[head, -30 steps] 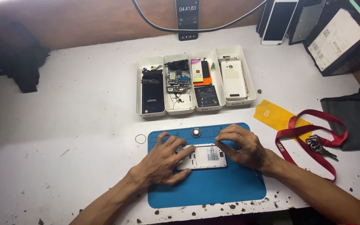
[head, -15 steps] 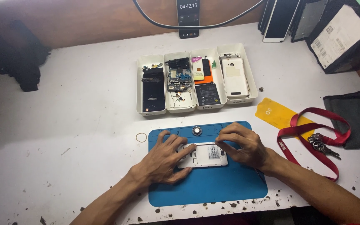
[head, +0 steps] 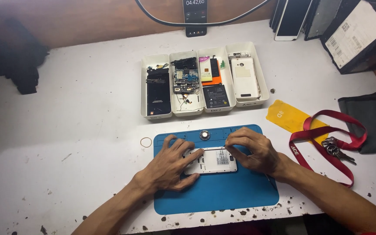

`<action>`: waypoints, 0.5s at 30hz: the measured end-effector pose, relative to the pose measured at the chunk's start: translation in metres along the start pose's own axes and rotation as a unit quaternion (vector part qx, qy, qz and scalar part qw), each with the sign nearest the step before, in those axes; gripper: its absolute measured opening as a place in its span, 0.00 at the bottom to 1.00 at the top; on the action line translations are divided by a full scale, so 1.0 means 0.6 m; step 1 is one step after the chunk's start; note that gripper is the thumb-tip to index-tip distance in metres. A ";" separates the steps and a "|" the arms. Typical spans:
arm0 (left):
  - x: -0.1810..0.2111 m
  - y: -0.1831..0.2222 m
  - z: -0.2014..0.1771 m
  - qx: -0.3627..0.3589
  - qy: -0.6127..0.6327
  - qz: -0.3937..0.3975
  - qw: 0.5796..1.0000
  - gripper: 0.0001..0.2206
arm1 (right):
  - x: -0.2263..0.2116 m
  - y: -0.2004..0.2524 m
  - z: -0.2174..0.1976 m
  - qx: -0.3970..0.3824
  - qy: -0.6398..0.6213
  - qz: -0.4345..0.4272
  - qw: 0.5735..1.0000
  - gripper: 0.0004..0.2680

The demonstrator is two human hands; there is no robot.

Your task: A person uses a thin prying tool to carefully detach components from the internal chassis of a mobile phone on a repair bench.

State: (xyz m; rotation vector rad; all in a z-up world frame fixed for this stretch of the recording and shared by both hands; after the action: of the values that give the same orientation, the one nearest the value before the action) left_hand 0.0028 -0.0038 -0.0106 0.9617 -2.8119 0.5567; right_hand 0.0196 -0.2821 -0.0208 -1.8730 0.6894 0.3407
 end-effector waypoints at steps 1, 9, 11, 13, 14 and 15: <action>0.000 0.000 0.001 0.000 0.001 0.000 1.000 0.27 | 0.000 0.001 -0.001 0.000 0.000 0.000 1.000 0.07; -0.002 0.000 0.002 0.008 0.003 0.005 1.000 0.27 | 0.004 0.009 0.001 -0.002 -0.002 0.012 1.000 0.07; 0.000 0.000 0.000 0.011 0.001 0.005 1.000 0.27 | 0.012 0.016 0.001 0.001 0.005 0.010 1.000 0.07; 0.001 0.001 0.001 0.013 0.000 0.004 1.000 0.26 | 0.015 0.018 0.000 0.004 0.012 0.008 1.000 0.07; 0.001 0.001 0.003 0.014 -0.002 0.004 1.000 0.26 | 0.014 0.017 0.000 0.004 0.011 0.007 1.000 0.07; -0.001 0.001 0.004 0.015 -0.004 0.005 1.000 0.26 | 0.014 0.015 0.000 0.005 0.010 0.005 1.000 0.07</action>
State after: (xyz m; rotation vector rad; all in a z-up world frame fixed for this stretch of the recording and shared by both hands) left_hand 0.0028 -0.0038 -0.0130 0.9570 -2.8253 0.5985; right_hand 0.0209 -0.2871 -0.0321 -1.8668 0.7132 0.3255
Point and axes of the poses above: each hand's wrist, its own y-axis away from the middle knuckle, its own z-axis out of the palm, x = y × z, the point moved 1 cm from there along -y, towards the middle knuckle, and after that the axes turned 11 degrees about x, right-handed, at the moved point
